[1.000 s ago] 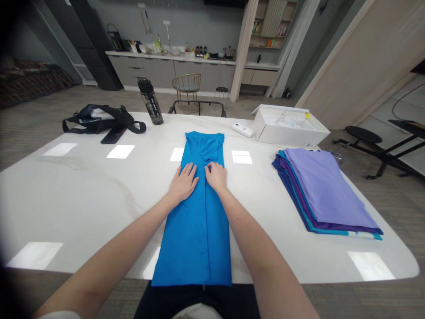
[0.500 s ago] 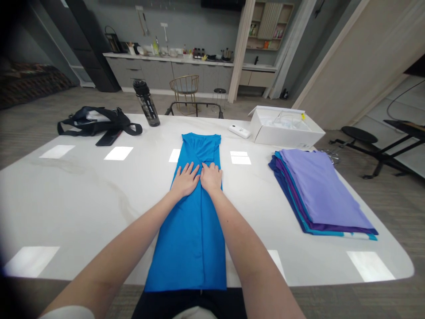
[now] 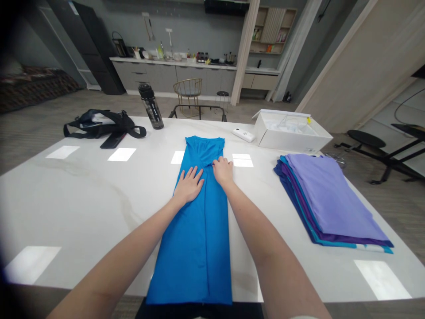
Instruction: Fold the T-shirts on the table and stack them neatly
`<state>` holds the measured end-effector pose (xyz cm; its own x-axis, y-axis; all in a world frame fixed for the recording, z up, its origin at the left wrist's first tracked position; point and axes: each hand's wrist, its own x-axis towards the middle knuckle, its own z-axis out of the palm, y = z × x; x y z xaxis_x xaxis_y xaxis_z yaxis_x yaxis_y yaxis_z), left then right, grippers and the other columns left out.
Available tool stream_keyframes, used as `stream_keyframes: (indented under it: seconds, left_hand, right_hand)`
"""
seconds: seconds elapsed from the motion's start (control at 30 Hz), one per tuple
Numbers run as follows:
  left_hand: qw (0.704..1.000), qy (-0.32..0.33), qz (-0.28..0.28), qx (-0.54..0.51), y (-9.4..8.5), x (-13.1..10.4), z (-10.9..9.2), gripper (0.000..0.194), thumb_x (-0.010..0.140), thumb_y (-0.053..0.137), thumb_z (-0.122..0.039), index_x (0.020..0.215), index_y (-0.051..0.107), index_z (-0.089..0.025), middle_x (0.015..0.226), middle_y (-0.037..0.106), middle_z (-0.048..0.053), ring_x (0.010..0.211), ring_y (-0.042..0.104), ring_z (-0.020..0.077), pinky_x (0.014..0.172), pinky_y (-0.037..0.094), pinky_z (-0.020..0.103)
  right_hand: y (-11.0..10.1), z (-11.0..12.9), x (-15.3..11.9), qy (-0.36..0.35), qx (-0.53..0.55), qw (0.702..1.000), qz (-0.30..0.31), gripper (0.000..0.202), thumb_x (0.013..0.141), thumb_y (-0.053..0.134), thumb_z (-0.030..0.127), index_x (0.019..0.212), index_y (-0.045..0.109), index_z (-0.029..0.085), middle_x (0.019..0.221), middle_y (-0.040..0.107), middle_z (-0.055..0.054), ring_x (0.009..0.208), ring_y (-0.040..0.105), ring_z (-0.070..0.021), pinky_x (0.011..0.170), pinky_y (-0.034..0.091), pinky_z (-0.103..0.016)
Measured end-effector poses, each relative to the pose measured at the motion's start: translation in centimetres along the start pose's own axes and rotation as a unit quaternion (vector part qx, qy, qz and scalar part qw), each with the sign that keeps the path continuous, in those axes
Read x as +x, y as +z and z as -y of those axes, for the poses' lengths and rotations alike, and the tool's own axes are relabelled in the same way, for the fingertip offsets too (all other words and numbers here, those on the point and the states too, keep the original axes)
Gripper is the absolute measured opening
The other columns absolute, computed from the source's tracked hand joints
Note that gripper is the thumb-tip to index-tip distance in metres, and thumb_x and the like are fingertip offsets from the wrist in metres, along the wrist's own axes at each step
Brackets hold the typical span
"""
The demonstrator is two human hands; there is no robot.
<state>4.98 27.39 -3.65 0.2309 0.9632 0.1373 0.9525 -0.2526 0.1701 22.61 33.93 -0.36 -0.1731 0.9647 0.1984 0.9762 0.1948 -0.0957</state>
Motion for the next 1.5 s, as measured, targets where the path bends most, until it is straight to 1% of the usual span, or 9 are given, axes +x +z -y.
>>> stream_keyframes:
  seconds: [0.17, 0.3, 0.4, 0.53, 0.67, 0.93, 1.13, 1.33, 1.5]
  left_hand:
    - [1.000, 0.003, -0.005, 0.000, 0.0, 0.0, -0.1, 0.062, 0.105, 0.020, -0.052, 0.160, 0.035, -0.026, 0.168, 0.028, 0.006, 0.156, 0.023, 0.0263, 0.127, 0.013, 0.055]
    - [1.000, 0.002, -0.009, 0.001, -0.1, 0.0, -0.1, 0.062, 0.105, 0.019, -0.051, 0.160, 0.036, -0.026, 0.168, 0.028, 0.006, 0.157, 0.022, 0.0263, 0.127, 0.013, 0.055]
    - [1.000, 0.000, -0.007, -0.004, 0.0, 0.0, -0.1, 0.062, 0.105, 0.019, -0.051, 0.160, 0.036, -0.027, 0.168, 0.028, 0.006, 0.157, 0.022, 0.0265, 0.128, 0.013, 0.055]
    - [1.000, -0.003, -0.005, -0.008, 0.0, 0.1, -0.1, 0.062, 0.105, 0.020, -0.052, 0.159, 0.036, -0.027, 0.168, 0.029, 0.005, 0.157, 0.022, 0.0258, 0.128, 0.012, 0.054]
    - [1.000, -0.004, -0.007, -0.012, -0.1, 0.1, -0.1, 0.061, 0.105, 0.021, -0.052, 0.159, 0.036, -0.028, 0.168, 0.029, 0.004, 0.156, 0.023, 0.0264, 0.128, 0.012, 0.054]
    - [1.000, -0.006, -0.015, -0.008, 0.1, 0.1, -0.2, 0.061, 0.105, 0.021, -0.051, 0.159, 0.037, -0.029, 0.167, 0.030, 0.003, 0.156, 0.023, 0.0255, 0.128, 0.013, 0.053]
    - [1.000, -0.001, -0.019, -0.004, 0.3, 0.1, -0.1, 0.062, 0.105, 0.019, -0.051, 0.159, 0.037, -0.027, 0.168, 0.029, 0.005, 0.156, 0.023, 0.0264, 0.128, 0.012, 0.054]
    - [1.000, -0.001, -0.015, -0.005, 0.3, 0.1, -0.1, 0.062, 0.105, 0.019, -0.051, 0.160, 0.036, -0.028, 0.168, 0.029, 0.005, 0.156, 0.022, 0.0260, 0.128, 0.011, 0.054]
    - [1.000, -0.005, -0.009, -0.005, 0.1, 0.1, -0.2, 0.061, 0.105, 0.021, -0.051, 0.160, 0.036, -0.028, 0.168, 0.029, 0.005, 0.156, 0.023, 0.0266, 0.128, 0.011, 0.054]
  right_hand:
    - [0.3, -1.0, 0.6, 0.010, -0.002, 1.000, -0.008, 0.034, 0.106, 0.037, 0.032, 0.119, 0.066, 0.020, 0.124, 0.062, -0.015, 0.119, 0.051, -0.0299, 0.100, 0.035, -0.044]
    - [0.4, -1.7, 2.0, 0.099, 0.067, 0.993, -0.005, 0.039, 0.104, 0.043, 0.046, 0.121, 0.066, 0.020, 0.123, 0.065, -0.014, 0.116, 0.057, -0.0287, 0.098, 0.040, -0.042]
    - [0.8, -1.9, 3.6, 0.159, 0.109, 0.981, 0.008, 0.037, 0.103, 0.044, 0.046, 0.112, 0.071, 0.022, 0.115, 0.068, -0.012, 0.108, 0.062, -0.0271, 0.093, 0.044, -0.040]
    - [1.7, -1.5, 5.8, 0.189, 0.121, 0.974, 0.016, 0.041, 0.099, 0.049, 0.053, 0.102, 0.075, 0.021, 0.117, 0.068, -0.015, 0.114, 0.060, -0.0321, 0.095, 0.045, -0.045]
    - [2.5, -0.9, 7.5, 0.228, 0.136, 0.964, 0.016, 0.047, 0.099, 0.047, 0.056, 0.108, 0.074, 0.018, 0.123, 0.065, -0.019, 0.121, 0.056, -0.0363, 0.099, 0.043, -0.054]
    - [2.6, -0.9, 8.9, 0.238, 0.137, 0.962, 0.012, 0.033, 0.098, 0.049, 0.038, 0.108, 0.073, 0.019, 0.123, 0.065, -0.018, 0.120, 0.057, -0.0350, 0.100, 0.044, -0.056]
    - [2.7, -1.4, 9.1, 0.238, 0.141, 0.961, -0.005, 0.044, 0.098, 0.050, 0.055, 0.108, 0.072, 0.019, 0.123, 0.064, -0.018, 0.121, 0.056, -0.0359, 0.101, 0.041, -0.058]
    - [3.3, -1.4, 9.3, 0.241, 0.141, 0.960, 0.002, 0.032, 0.097, 0.054, 0.044, 0.103, 0.073, 0.020, 0.122, 0.065, -0.016, 0.120, 0.056, -0.0337, 0.102, 0.041, -0.056]
    - [2.7, -2.0, 9.7, 0.241, 0.141, 0.960, 0.002, 0.034, 0.101, 0.047, 0.043, 0.109, 0.071, 0.019, 0.123, 0.064, -0.016, 0.119, 0.056, -0.0335, 0.100, 0.042, -0.055]
